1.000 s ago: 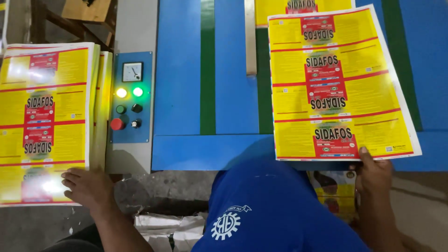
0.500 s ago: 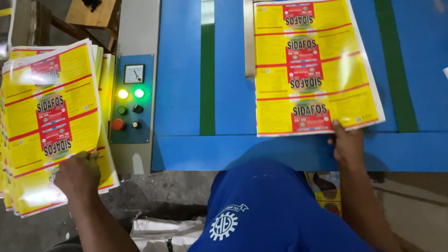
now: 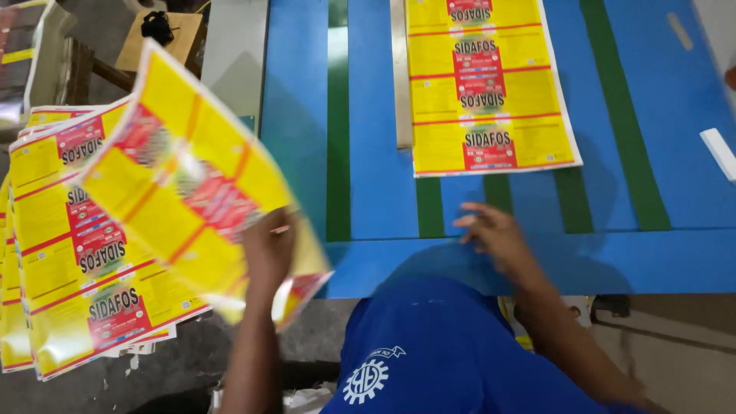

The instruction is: The person repeatedly picks up a yellow printed sheet from a stack on the left and places it onto a growing pile on the right side of a blue table. The person uses both hands to handle the sheets, which feature the text 'SIDAFOS'.

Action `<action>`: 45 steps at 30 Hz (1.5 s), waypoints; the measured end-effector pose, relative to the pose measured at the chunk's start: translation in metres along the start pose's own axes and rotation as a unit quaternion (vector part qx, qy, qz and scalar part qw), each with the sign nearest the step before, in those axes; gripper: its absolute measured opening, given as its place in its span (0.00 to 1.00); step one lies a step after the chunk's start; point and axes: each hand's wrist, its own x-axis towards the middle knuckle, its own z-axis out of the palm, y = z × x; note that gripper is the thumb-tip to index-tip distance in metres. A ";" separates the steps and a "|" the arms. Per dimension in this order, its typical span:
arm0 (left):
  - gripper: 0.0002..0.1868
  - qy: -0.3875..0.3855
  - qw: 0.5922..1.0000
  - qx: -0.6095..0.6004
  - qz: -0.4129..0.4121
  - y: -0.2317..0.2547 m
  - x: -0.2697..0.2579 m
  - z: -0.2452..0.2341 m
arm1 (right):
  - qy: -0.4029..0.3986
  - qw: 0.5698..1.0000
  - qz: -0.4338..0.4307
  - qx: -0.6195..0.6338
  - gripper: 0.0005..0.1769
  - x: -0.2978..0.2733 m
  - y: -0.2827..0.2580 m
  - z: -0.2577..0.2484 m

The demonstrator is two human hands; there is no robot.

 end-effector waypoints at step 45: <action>0.14 -0.045 0.902 0.392 -0.176 -0.088 -0.014 -0.137 | 0.213 0.969 -0.062 0.109 0.10 -0.011 0.072 -0.106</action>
